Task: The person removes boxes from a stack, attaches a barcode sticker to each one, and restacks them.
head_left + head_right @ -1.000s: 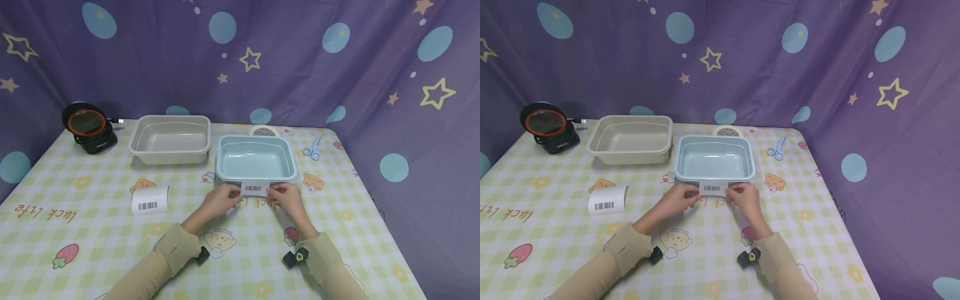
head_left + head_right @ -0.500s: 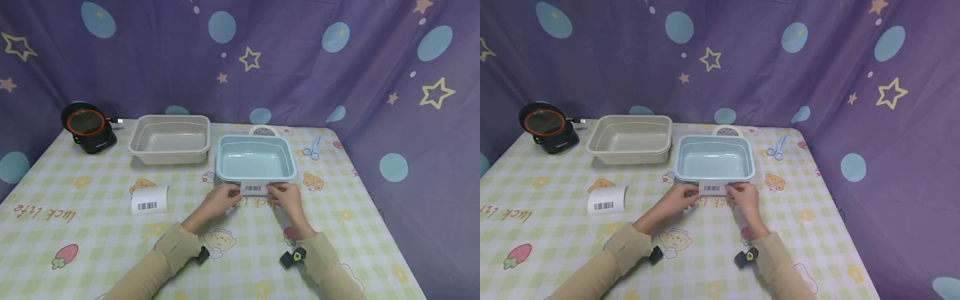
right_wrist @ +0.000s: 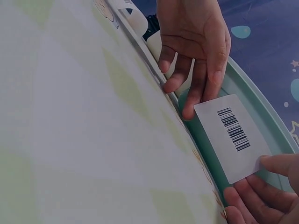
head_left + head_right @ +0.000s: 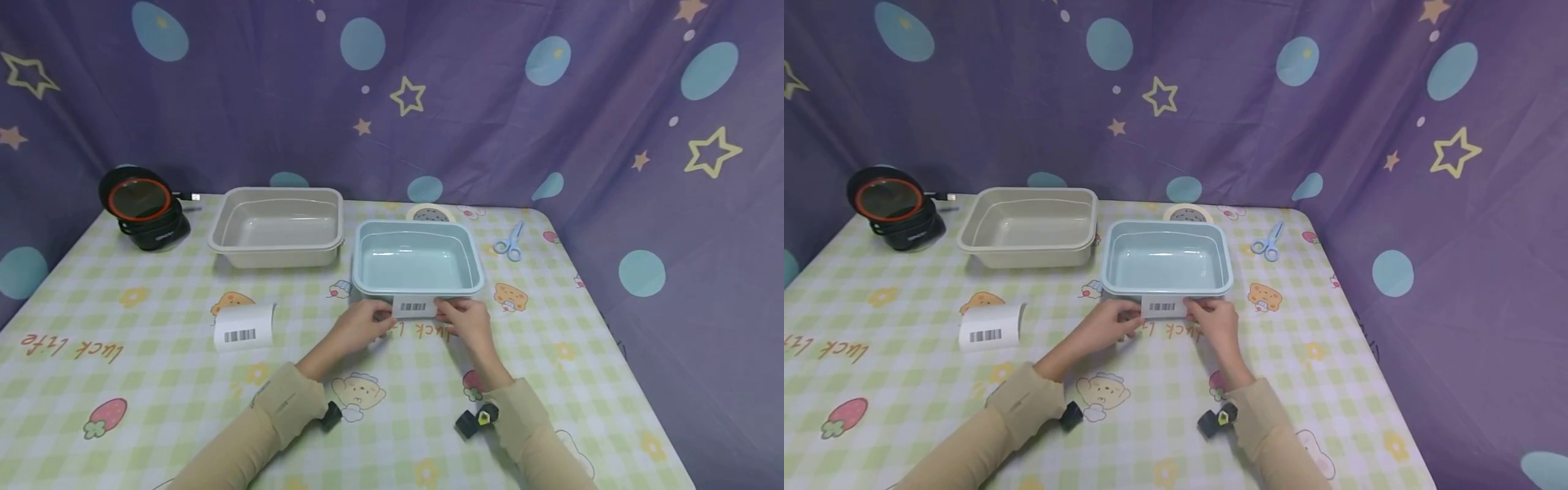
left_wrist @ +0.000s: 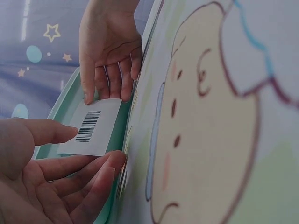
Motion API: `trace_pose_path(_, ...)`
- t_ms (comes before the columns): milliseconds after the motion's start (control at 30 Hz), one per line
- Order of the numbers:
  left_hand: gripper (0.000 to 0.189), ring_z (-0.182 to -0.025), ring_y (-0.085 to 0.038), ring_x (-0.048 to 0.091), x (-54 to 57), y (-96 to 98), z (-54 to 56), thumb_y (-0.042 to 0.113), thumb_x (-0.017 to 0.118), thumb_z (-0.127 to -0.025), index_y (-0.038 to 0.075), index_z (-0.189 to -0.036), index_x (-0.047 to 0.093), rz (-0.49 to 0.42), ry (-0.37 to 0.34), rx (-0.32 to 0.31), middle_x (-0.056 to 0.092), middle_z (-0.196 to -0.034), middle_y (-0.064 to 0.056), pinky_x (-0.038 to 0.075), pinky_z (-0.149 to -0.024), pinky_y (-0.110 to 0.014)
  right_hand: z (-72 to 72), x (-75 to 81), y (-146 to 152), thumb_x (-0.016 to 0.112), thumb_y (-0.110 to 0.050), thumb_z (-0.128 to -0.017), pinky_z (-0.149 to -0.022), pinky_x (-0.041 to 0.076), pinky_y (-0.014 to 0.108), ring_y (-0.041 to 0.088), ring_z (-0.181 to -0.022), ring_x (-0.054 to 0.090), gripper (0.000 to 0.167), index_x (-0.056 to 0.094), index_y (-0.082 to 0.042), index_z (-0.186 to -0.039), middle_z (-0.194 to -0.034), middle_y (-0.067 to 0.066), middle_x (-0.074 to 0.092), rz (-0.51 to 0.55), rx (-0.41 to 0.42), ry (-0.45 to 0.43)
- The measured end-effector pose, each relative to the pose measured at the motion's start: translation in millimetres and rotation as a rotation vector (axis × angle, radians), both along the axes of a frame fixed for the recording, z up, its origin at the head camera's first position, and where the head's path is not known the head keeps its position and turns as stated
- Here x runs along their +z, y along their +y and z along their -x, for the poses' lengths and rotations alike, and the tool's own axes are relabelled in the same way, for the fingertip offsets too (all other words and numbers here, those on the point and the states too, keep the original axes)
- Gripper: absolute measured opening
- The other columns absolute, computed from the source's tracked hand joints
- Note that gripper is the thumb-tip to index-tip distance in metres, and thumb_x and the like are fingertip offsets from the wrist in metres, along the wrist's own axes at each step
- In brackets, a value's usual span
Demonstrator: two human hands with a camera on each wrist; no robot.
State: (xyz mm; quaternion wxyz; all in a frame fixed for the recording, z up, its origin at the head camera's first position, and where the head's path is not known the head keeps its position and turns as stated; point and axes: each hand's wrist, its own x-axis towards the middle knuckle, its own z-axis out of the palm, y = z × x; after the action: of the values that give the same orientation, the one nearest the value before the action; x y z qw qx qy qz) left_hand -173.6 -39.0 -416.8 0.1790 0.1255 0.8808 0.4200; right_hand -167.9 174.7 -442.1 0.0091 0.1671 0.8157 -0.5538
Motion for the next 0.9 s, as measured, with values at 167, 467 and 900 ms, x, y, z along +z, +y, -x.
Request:
trace_pose_path(167,0.033,-0.072,-0.013,0.063,0.4,-0.3,-0.1,0.019,0.061,-0.094,0.004,-0.123,0.062,-0.011,-0.009,0.011,0.070,-0.100,-0.007,0.053,-0.063,-0.025,1.2,-0.6,-0.7,0.070,-0.032,-0.087,-0.065,0.059,0.026,0.012,-0.078,0.073,0.036,0.072,-0.002,-0.106,-0.094,0.014,0.076,-0.011,-0.002,-0.015)
trace_pose_path(467,0.019,-0.068,-0.015,0.062,-1.9,-0.5,1.1,0.016,0.061,-0.094,0.002,-0.104,0.068,-0.072,-0.066,0.053,0.069,-0.083,-0.006,0.053,-0.059,-0.025,-1.0,2.8,-0.9,0.070,-0.032,-0.087,-0.066,0.059,0.027,0.014,-0.079,0.073,0.039,0.071,0.000,-0.109,-0.097,0.016,0.075,0.008,-0.001,-0.038)
trace_pose_path(900,0.018,-0.069,-0.016,0.064,7.0,1.8,-0.7,0.016,0.059,-0.095,0.001,-0.092,0.069,-0.097,-0.032,-0.067,0.071,-0.080,-0.006,0.053,-0.060,-0.025,-0.4,3.2,-1.3,0.070,-0.032,-0.087,-0.067,0.060,0.027,0.014,-0.081,0.073,0.039,0.071,0.000,-0.109,-0.098,0.016,0.075,0.013,0.000,-0.035)
